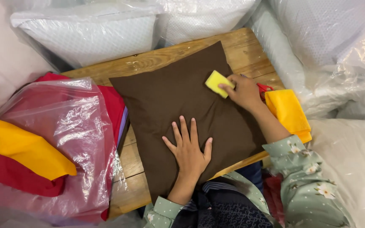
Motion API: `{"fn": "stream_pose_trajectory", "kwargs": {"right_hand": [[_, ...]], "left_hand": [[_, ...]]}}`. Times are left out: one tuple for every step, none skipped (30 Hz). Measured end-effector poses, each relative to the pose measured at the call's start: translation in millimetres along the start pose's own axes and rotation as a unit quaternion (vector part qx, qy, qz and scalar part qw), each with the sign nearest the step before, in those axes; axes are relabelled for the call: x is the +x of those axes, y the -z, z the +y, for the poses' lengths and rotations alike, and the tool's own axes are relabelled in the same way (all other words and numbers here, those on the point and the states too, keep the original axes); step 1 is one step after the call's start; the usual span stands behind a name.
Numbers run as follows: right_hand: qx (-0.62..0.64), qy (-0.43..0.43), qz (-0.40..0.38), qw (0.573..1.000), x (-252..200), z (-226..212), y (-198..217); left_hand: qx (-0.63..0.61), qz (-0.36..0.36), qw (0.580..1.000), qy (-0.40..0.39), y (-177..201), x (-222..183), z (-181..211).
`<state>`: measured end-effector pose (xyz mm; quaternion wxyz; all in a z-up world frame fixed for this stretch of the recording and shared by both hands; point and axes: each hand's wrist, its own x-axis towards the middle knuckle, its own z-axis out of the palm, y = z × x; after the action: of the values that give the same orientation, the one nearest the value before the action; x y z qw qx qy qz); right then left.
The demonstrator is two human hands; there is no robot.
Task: The person wipes a brown pillowcase with a yellow sponge, places it inside a clear plastic bag, and then folds a red cloth by hand.
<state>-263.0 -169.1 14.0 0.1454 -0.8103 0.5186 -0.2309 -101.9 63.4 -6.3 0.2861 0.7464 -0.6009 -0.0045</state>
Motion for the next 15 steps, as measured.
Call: {"fn": "stream_pose_trajectory", "kwargs": {"right_hand": [[0.002, 0.002, 0.001, 1.000, 9.4, 15.9, -2.7], [-0.058, -0.027, 0.030, 0.997, 19.0, 31.2, -5.8], [-0.117, -0.056, 0.059, 0.990, 29.1, 45.0, -10.5], [-0.114, -0.053, 0.059, 0.990, 33.6, 56.3, -12.1], [-0.146, -0.050, 0.145, 0.977, 36.8, 68.5, -13.4], [-0.176, -0.047, 0.229, 0.956, 40.4, 80.7, -14.9], [-0.175, -0.046, 0.232, 0.956, 23.9, 53.2, -1.8], [-0.062, -0.014, 0.196, 0.979, 7.5, 25.8, 11.3], [0.049, 0.020, 0.155, 0.986, -9.4, -0.5, 26.0], [0.049, 0.023, 0.155, 0.986, -33.2, -27.7, 28.4], [0.091, 0.070, 0.052, 0.992, -59.6, -54.0, 31.1], [0.132, 0.117, -0.051, 0.983, -86.1, -80.0, 33.5], [0.130, 0.116, -0.050, 0.983, -95.8, -75.7, 25.8], [0.068, 0.134, -0.046, 0.988, -105.8, -71.6, 18.0], [0.007, 0.153, -0.044, 0.987, -116.2, -68.7, 9.1]], "left_hand": [[0.002, 0.002, 1.000, 0.000, -1.3, 0.0, 0.8], [0.003, 0.004, 1.000, -0.001, -2.4, 0.0, 1.2], [0.005, 0.006, 1.000, -0.001, -2.8, -0.3, 0.3], [0.009, 0.008, 1.000, 0.000, -2.0, 0.2, -0.7], [0.006, 0.011, 1.000, 0.004, -1.4, -0.5, -0.7], [0.003, 0.013, 1.000, 0.008, -0.8, -0.9, -0.7], [0.004, 0.016, 1.000, 0.008, -0.3, -0.7, -1.4], [0.002, 0.014, 1.000, 0.005, 0.3, -0.2, -2.1], [-0.001, 0.011, 1.000, 0.004, 0.3, -0.5, -0.6], [-0.002, 0.014, 1.000, 0.006, -0.9, 0.3, -1.8], [-0.007, 0.009, 1.000, 0.007, -2.3, -0.1, -2.7], [-0.012, 0.004, 1.000, 0.008, -3.9, -0.8, -3.3], [-0.014, 0.004, 1.000, 0.007, -4.1, 0.0, -2.4], [-0.004, 0.005, 1.000, 0.008, -4.3, 0.4, -1.8], [0.008, 0.005, 1.000, 0.010, -3.3, -0.4, -2.1]]}}
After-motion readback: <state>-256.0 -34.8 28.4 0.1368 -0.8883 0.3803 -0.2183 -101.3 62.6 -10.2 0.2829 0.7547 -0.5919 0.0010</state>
